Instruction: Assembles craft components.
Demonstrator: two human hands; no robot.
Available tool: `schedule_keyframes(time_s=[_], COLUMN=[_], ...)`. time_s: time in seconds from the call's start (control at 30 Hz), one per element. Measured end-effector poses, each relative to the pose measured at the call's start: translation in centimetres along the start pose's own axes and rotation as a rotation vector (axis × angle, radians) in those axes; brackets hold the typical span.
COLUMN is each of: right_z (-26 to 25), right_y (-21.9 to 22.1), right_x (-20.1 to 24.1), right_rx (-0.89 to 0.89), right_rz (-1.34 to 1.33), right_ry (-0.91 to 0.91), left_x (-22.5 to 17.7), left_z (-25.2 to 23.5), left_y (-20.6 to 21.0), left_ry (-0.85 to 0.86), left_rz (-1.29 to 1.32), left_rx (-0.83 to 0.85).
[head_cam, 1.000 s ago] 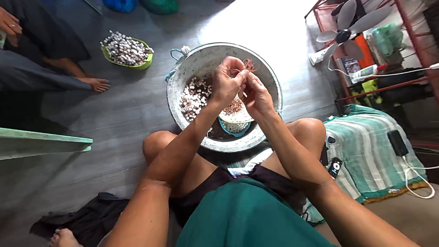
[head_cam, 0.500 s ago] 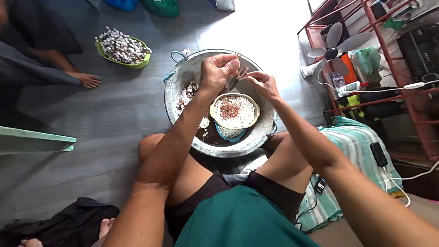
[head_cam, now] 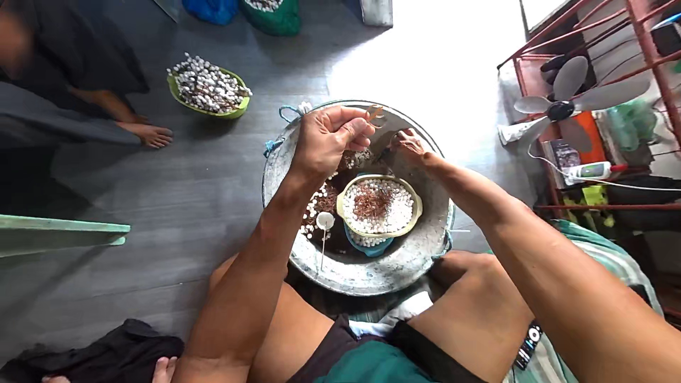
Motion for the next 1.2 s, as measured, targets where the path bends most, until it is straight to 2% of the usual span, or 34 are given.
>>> schedule_keyframes(time_s=[0.2, 0.3, 0.37, 0.47, 0.53, 0.6, 0.7, 0.8, 0.9, 1.07, 1.2], right_z=[-1.1, -0.2, 2.3, 8.4, 12.1, 15.5, 19.3, 21.0, 21.5, 20.9, 20.2], right_y=[0.6, -0.2, -2.0, -6.7, -8.2, -7.8, -5.5, -3.6, -4.6, -8.3, -9.6], right_x=[0.1, -0.8, -1.4, -1.8, -2.9, -4.4, -3.5, 1.5, 6.4, 12.0, 13.1], right_rx=[0.086, 0.086, 0.063, -0.001, -0.008, 0.03, 0.012, -0.086, -0.174, -0.331, -0.369], right_rz=[0.135, 0.064, 0.011, -0.05, -0.091, -0.287, -0.869, -1.352, -1.596, -1.862, -1.913], right_ry=[-0.008, 0.054, 0.115, 0.205, 0.304, 0.431, 0.5, 0.322, 0.049, -0.305, -0.399], left_x=[-0.3, -0.5, -0.7, -0.6, -0.4, -0.4, -0.4, -0.2, 0.0, 0.6, 0.9], left_z=[0.2, 0.4, 0.5, 0.7, 0.7, 0.7, 0.7, 0.7, 0.4, 0.0, -0.4], left_y=[-0.8, -0.8, -0.8, -0.8, -0.8, -0.7, -0.4, 0.1, 0.6, 1.6, 1.9], left_ry=[0.001, 0.011, 0.018, 0.031, 0.03, 0.014, 0.006, 0.004, 0.007, 0.028, 0.025], left_rz=[0.058, 0.061, 0.049, 0.024, 0.027, 0.021, 0.01, -0.001, -0.038, -0.125, -0.167], left_rx=[-0.039, -0.037, -0.033, -0.021, -0.029, -0.033, -0.037, -0.028, -0.019, -0.013, -0.001])
Point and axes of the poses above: each hand's wrist, its own z-axis away from the middle knuckle, its own y-axis out of the palm, x = y × z, the point moved 6 cm from there along -z, towards the middle knuckle, and after that the axes turned 8 degrees about x, right-handed, at the moved point
